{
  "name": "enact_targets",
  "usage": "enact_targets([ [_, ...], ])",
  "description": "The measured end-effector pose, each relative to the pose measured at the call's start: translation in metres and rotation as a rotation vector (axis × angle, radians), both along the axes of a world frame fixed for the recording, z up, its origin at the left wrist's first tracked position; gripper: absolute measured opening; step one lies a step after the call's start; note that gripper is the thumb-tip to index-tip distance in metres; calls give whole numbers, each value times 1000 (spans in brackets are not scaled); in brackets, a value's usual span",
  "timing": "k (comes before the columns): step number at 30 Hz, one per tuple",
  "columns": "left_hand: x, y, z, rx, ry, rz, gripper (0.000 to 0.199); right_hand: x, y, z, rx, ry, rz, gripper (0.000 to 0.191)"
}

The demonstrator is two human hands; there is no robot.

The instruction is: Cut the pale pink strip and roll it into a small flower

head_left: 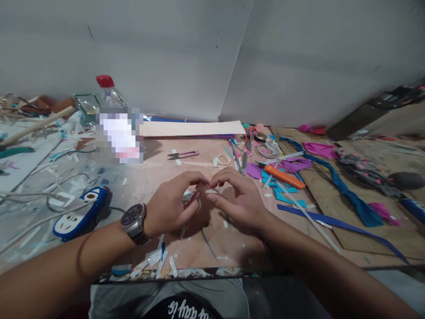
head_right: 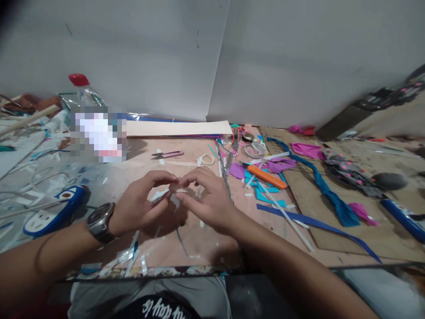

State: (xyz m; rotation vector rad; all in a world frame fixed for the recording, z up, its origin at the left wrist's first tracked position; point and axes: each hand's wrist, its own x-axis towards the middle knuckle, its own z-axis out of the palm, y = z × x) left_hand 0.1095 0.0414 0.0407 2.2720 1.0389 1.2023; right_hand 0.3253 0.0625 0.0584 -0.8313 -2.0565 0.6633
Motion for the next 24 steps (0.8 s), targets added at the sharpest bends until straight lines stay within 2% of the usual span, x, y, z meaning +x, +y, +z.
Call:
enact_targets([
  [3, -1, 1, -1, 1, 21, 12, 36, 0, 0, -1, 22, -15, -21, 17],
  [8, 0, 1, 0, -44, -7, 2, 36, -3, 2, -1, 36, -41, -28, 4],
  [13, 1, 1, 1, -87, -67, 3, 34, -4, 3, 1, 15, -22, -9, 5],
  [18, 2, 1, 4, -65, -82, -19, 34, -3, 4, -1, -75, 14, -45, 8],
  [24, 1, 0, 5, -42, -123, -32, 35, -5, 4, -9, -275, 99, -60, 11],
])
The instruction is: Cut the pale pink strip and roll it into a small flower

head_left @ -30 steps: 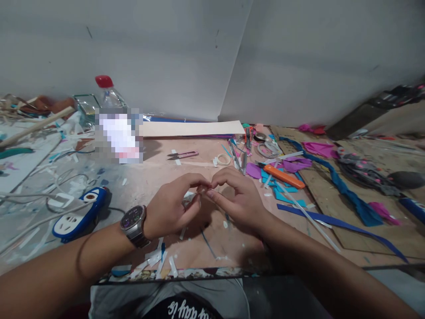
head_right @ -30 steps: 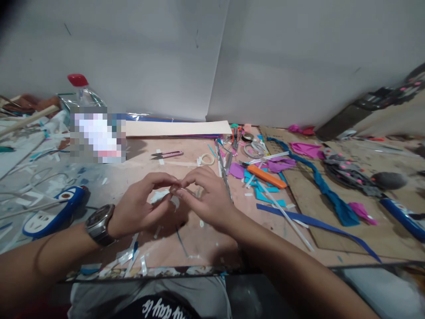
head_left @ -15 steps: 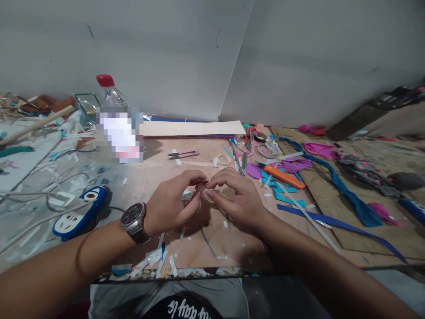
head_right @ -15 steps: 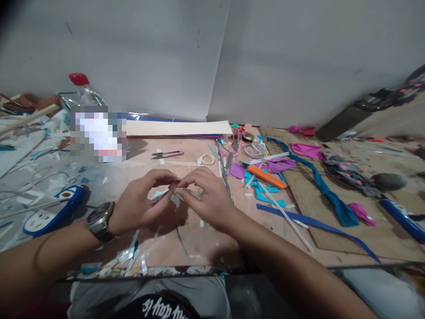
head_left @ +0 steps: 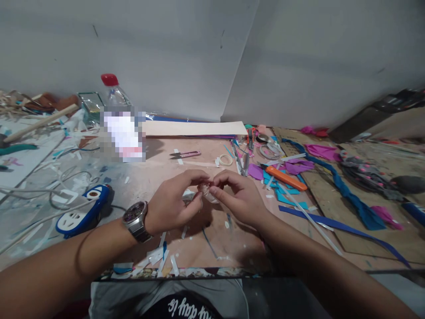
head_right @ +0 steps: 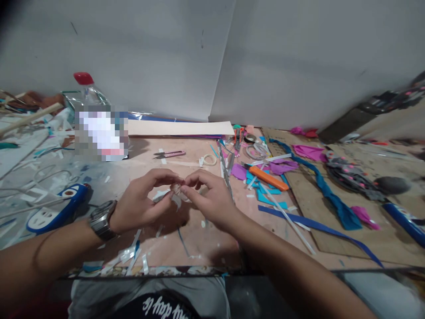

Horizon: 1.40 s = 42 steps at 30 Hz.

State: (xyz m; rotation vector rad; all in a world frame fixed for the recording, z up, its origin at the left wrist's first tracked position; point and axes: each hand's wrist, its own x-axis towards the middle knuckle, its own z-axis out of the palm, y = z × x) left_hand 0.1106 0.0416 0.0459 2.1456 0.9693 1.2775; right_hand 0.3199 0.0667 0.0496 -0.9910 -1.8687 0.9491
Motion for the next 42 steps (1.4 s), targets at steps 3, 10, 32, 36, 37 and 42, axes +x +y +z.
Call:
enact_targets([
  [3, -1, 1, -3, 15, -20, -19, 40, -1, -1, -3, -101, 59, 17, 14],
  [10, 1, 5, -7, 43, -58, -107, 55, 0, -1, -7, -163, 92, 78, 20],
  [32, 0, 11, -15, -153, -228, -163, 44, 0, -5, -2, 71, 96, 109, 34],
  [36, 0, 12, -12, -58, -139, -63, 33, 0, -4, -4, 89, 122, 91, 34],
  [37, -1, 12, -11, -33, -122, -47, 30, 0, -3, -5, 92, 119, 84, 34],
  [42, -2, 16, -11, 9, -100, -36, 24, 2, 0, -5, 144, 15, 8, 31],
])
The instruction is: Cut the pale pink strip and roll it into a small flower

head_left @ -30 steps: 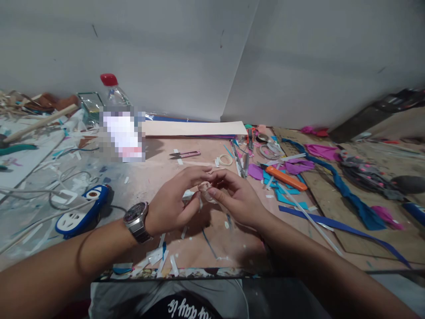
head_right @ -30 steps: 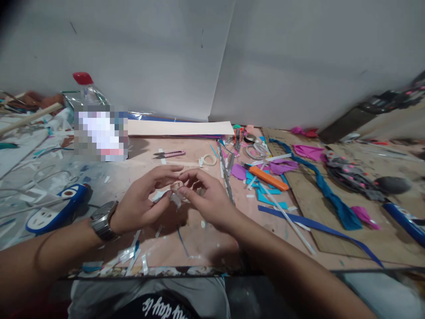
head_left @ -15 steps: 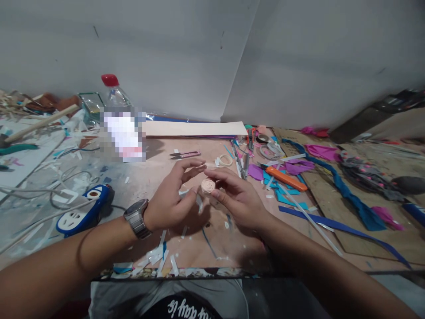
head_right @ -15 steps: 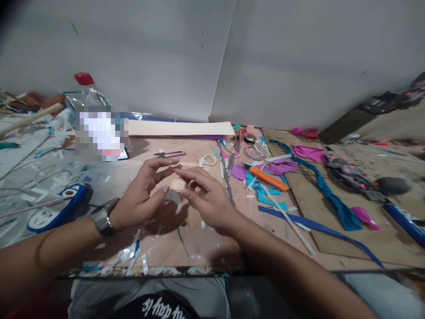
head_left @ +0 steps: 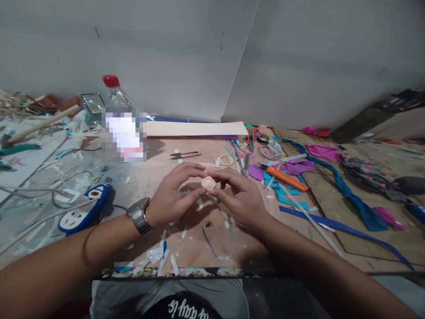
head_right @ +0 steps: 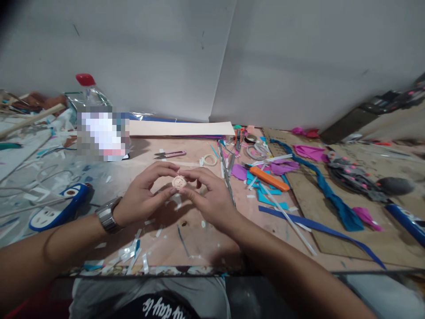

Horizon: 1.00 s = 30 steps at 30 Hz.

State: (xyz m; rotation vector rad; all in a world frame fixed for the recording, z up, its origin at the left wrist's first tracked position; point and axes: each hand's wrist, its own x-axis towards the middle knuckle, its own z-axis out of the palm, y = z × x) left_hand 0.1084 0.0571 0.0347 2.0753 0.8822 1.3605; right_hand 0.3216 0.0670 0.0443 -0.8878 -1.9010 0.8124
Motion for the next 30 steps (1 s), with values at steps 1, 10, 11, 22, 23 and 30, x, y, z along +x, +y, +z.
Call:
enact_targets([
  [1, 0, 0, -1, -1, -3, 3, 24, 0, 1, 0, 11, -17, -13, 30],
  [10, 0, 1, -6, -31, 0, -19, 28, 0, 1, -3, -7, 36, -63, 23],
  [11, 0, 2, -6, -31, -2, -27, 28, -1, 2, -3, -8, 48, -61, 24],
  [22, 1, 0, -4, -40, -20, -40, 30, -2, 3, 1, 61, 78, 25, 15],
  [23, 0, 0, -4, -41, -16, -39, 30, -2, 3, 1, 79, 69, 18, 14],
  [30, -3, 2, -1, -14, -11, -16, 25, 1, 1, 3, 190, -51, 4, 10],
])
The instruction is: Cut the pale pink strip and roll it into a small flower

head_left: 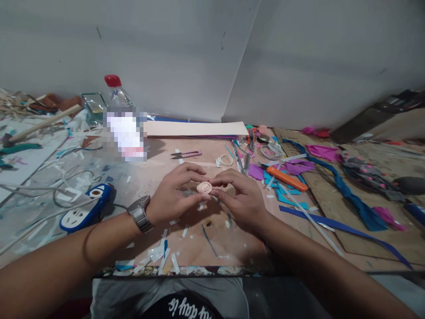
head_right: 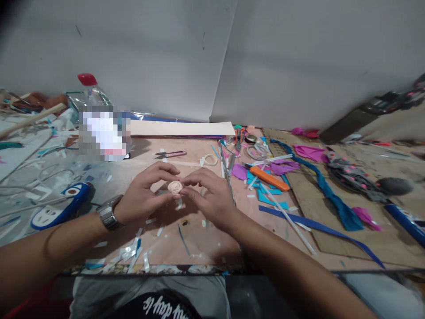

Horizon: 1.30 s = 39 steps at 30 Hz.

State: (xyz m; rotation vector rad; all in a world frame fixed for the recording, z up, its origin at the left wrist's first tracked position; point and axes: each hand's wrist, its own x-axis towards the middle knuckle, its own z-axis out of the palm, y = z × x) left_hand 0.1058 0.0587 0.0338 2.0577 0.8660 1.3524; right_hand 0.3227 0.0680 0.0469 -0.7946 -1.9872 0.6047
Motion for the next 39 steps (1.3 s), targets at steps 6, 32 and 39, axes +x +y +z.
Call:
enact_targets([
  [6, 0, -2, 3, 32, 9, -8, 23, 0, -1, 0, 88, 42, 44, 13],
  [32, 1, -2, 5, 0, 18, 22, 22, 3, -4, 6, 124, -115, 89, 41],
  [39, 4, -4, 7, -191, -146, -66, 29, -2, -5, 0, -71, -141, 54, 54],
])
